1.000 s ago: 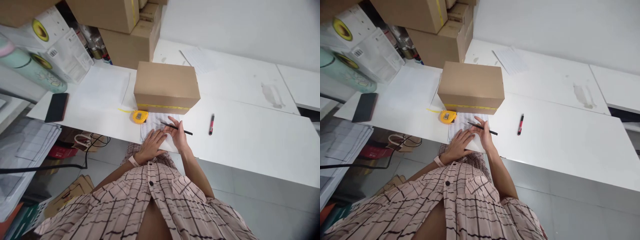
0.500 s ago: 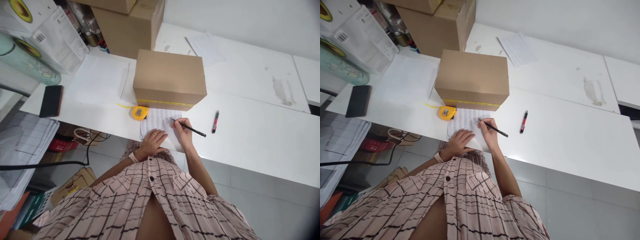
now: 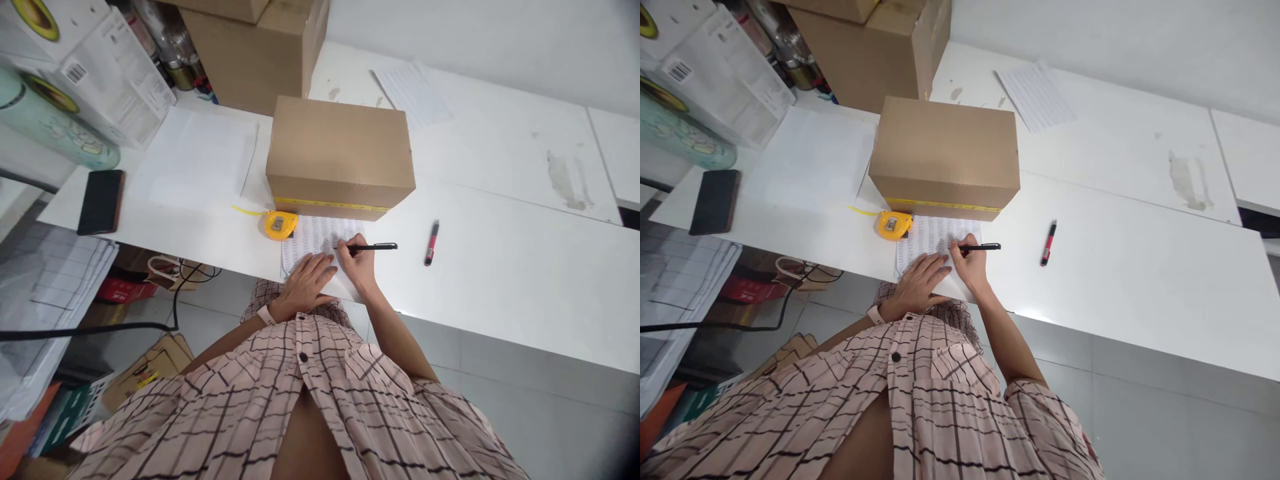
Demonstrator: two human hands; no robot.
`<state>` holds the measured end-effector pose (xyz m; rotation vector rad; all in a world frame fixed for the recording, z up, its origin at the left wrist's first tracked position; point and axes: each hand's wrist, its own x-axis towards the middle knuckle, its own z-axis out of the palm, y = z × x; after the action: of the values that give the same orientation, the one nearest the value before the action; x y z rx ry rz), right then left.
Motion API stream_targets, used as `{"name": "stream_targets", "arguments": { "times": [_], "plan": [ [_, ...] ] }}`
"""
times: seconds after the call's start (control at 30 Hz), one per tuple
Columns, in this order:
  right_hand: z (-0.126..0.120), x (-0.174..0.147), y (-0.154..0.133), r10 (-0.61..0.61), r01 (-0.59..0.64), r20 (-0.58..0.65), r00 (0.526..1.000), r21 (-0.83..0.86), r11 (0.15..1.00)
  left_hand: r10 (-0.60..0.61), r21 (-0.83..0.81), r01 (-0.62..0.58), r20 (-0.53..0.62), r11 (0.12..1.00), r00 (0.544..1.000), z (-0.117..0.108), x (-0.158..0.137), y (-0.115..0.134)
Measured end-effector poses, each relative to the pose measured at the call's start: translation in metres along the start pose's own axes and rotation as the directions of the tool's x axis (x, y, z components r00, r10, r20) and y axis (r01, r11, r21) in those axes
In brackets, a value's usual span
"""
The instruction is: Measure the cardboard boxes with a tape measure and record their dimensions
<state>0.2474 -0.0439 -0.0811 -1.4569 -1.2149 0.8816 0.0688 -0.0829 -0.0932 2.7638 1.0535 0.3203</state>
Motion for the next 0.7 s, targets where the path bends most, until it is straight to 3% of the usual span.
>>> {"name": "stream_targets", "arguments": {
  "times": [0.17, 0.53, 0.7],
  "plan": [
    [-0.0004, -0.0004, -0.0016, -0.009, 0.007, -0.037, 0.999, -0.047, 0.999, 0.003, -0.007, -0.003, -0.029, 1.000, 1.000, 0.0025, -0.0009, -0.0005],
    [0.0010, -0.0015, 0.0054, -0.033, 0.033, 0.003, 0.999, -0.079, 0.996, -0.005, 0.005, 0.005, 0.015, 1.000, 1.000, 0.0027, -0.0019, -0.0008],
    [0.0014, -0.0016, 0.0050, -0.034, 0.034, -0.002, 0.999, -0.095, 0.995, 0.013, 0.015, -0.013, -0.025, 1.000, 1.000, 0.0034, -0.0021, -0.0008]
  ]
}}
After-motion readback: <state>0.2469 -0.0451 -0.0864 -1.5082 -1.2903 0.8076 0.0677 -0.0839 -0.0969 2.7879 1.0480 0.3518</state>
